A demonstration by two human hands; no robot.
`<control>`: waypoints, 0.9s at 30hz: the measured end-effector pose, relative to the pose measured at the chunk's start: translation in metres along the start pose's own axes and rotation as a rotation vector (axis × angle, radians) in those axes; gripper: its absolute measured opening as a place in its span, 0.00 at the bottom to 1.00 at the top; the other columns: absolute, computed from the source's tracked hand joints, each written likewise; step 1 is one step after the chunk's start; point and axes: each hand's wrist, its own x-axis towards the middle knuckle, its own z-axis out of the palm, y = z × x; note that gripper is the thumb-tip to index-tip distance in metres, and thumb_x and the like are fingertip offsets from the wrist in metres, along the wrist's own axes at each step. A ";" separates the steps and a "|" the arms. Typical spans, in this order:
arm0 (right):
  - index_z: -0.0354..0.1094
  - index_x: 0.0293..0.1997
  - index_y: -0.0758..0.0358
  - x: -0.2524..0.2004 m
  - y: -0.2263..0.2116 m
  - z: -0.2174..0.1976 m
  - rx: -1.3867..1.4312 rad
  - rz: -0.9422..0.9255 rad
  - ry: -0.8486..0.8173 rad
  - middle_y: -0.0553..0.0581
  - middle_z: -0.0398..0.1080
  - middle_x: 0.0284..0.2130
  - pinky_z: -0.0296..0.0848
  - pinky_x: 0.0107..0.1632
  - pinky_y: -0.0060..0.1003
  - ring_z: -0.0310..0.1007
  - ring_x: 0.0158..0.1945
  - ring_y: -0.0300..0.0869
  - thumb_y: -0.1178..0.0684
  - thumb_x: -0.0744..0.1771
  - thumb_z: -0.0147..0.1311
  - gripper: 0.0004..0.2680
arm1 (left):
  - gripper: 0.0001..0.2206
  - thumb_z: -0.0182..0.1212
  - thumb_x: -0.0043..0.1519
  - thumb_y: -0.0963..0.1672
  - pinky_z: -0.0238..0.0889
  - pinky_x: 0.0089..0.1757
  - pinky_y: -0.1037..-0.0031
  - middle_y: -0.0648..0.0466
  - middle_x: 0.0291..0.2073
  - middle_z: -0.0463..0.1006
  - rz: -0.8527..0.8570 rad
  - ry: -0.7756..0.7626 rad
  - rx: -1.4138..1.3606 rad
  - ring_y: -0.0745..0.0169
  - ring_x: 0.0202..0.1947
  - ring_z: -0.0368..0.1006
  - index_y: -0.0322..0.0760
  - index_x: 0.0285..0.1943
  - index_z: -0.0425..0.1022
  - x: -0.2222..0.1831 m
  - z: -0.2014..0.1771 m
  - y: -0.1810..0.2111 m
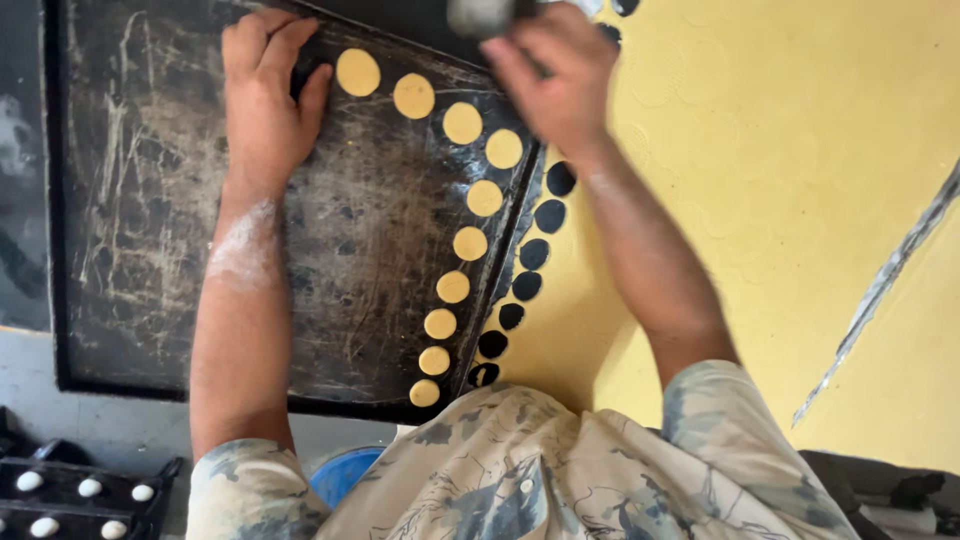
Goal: The person uses a circular metal cutter to press out dough rounds from a large yellow sheet and places them one by one onto a dark baking tray.
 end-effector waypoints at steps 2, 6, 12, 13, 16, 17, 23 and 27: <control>0.75 0.44 0.70 -0.008 0.024 -0.038 0.258 0.226 0.046 0.55 0.75 0.34 0.70 0.38 0.31 0.73 0.35 0.36 0.61 0.70 0.67 0.05 | 0.20 0.71 0.62 0.33 0.63 0.60 0.58 0.46 0.60 0.72 0.009 0.004 -0.024 0.41 0.61 0.66 0.31 0.63 0.74 0.003 0.004 0.000; 0.76 0.46 0.70 -0.014 0.027 -0.056 0.536 0.448 0.063 0.53 0.78 0.37 0.71 0.40 0.26 0.74 0.37 0.31 0.64 0.72 0.61 0.00 | 0.19 0.68 0.63 0.32 0.64 0.59 0.61 0.46 0.61 0.73 0.017 0.083 -0.099 0.42 0.60 0.69 0.31 0.63 0.73 0.003 0.003 -0.003; 0.77 0.42 0.60 0.016 -0.037 0.058 0.276 -0.142 -0.045 0.54 0.75 0.39 0.74 0.45 0.39 0.75 0.42 0.41 0.56 0.68 0.66 0.03 | 0.23 0.62 0.61 0.31 0.67 0.58 0.67 0.46 0.60 0.74 -0.152 0.100 -0.266 0.46 0.58 0.74 0.33 0.67 0.69 0.001 -0.001 -0.001; 0.75 0.43 0.60 0.023 -0.051 0.081 0.212 -0.280 -0.013 0.56 0.75 0.46 0.76 0.51 0.42 0.76 0.50 0.45 0.53 0.68 0.66 0.05 | 0.24 0.60 0.60 0.31 0.67 0.59 0.68 0.47 0.59 0.75 -0.186 0.106 -0.289 0.48 0.58 0.74 0.33 0.67 0.68 0.003 -0.003 0.000; 0.76 0.42 0.59 0.041 -0.064 0.107 -0.106 -0.447 -0.082 0.56 0.74 0.44 0.73 0.50 0.44 0.72 0.50 0.46 0.51 0.66 0.68 0.07 | 0.33 0.56 0.54 0.31 0.65 0.60 0.65 0.45 0.62 0.72 -0.167 0.067 -0.287 0.43 0.61 0.70 0.31 0.73 0.64 0.003 -0.012 0.006; 0.75 0.41 0.59 0.041 -0.065 0.107 -0.153 -0.455 -0.064 0.56 0.74 0.44 0.72 0.49 0.44 0.72 0.50 0.46 0.51 0.65 0.68 0.07 | 0.31 0.60 0.55 0.32 0.64 0.60 0.62 0.44 0.62 0.72 -0.105 0.042 -0.206 0.41 0.61 0.69 0.30 0.71 0.65 0.003 -0.013 0.009; 0.75 0.36 0.61 0.007 -0.020 0.037 -0.054 -0.142 0.042 0.54 0.75 0.40 0.73 0.43 0.40 0.74 0.43 0.42 0.53 0.66 0.73 0.08 | 0.22 0.73 0.63 0.36 0.64 0.58 0.58 0.44 0.60 0.70 0.059 -0.004 0.065 0.41 0.59 0.66 0.29 0.66 0.73 0.002 -0.006 0.006; 0.76 0.40 0.65 -0.011 0.038 -0.044 0.020 0.079 0.151 0.54 0.77 0.31 0.72 0.32 0.32 0.78 0.31 0.39 0.58 0.72 0.65 0.05 | 0.18 0.70 0.62 0.36 0.64 0.56 0.62 0.46 0.58 0.70 0.032 -0.016 0.096 0.46 0.56 0.66 0.31 0.62 0.78 0.003 0.003 -0.005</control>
